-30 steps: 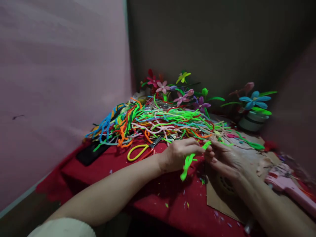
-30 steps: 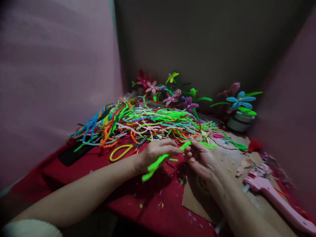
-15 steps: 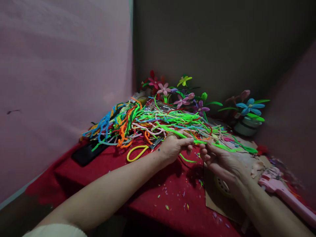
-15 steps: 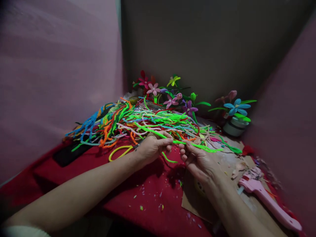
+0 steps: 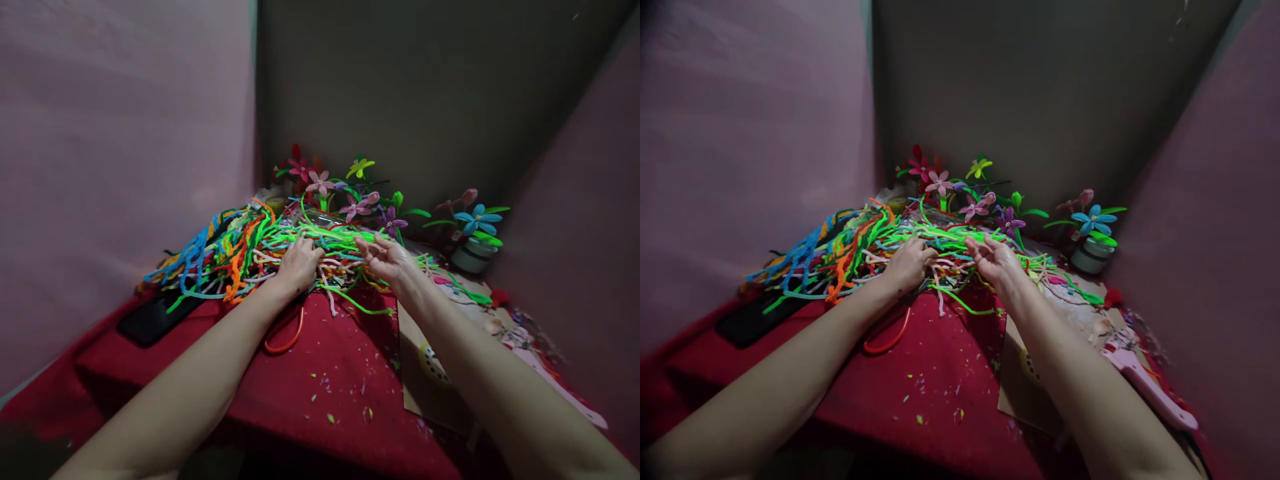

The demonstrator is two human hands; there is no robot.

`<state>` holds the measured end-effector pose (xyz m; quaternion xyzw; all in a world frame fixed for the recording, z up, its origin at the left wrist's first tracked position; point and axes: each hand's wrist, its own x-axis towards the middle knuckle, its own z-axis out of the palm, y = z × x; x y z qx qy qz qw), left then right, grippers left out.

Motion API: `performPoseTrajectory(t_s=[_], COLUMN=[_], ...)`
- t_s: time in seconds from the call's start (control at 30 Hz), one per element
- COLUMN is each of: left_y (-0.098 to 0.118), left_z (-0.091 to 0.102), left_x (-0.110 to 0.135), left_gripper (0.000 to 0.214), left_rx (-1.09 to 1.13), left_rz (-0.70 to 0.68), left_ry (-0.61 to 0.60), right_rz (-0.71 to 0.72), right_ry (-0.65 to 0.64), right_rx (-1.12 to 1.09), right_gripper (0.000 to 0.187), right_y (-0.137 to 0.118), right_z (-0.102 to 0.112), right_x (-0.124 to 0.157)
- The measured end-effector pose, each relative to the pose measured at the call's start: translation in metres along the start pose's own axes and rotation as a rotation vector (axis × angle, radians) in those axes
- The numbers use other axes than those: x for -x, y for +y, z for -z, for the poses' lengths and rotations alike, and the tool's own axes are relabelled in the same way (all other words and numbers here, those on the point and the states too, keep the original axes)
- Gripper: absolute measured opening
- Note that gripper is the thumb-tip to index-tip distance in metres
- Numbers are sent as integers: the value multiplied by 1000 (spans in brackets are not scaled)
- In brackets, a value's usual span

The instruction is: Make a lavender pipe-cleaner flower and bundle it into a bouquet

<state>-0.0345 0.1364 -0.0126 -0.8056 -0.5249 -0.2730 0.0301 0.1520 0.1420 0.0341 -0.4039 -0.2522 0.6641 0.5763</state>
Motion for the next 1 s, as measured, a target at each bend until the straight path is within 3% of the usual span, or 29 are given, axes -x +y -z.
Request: performPoseTrajectory(t_s=[0.17,0.3,0.47,0.57,0.67,0.8,0.87,1.0], left_y=[1,2,4,7,7,-6,-14,-27], left_z=[-2,3,7,11,16,20,19,12], left_x=[-1,-2,-5,-4,-4,-6,-8,-11], left_gripper=[21,22,19,17,19,24,24,20], left_rx=[-101,-119,-81,-54,-95,-133,-123,-100], left_rz=[-48,-62,-142,-213,-233,-91,-41,-14], left_ry=[17,54,58,79,101,105,120,114], right_rz=[69,259,459,578,669,732,785,919], right_ry=[-97,-171,-245,-297,-260,-245,-259,-223], right_rx=[206,420,722,935,1061,968,800,434], right_gripper=[16,11,19,4,21,24,14,17], right_y=[17,29,48,52,45,20,7,-18], right_z=[11,15,11,6,0,-6,-5,5], right_x=[9,11,2,2,7,18,21,25])
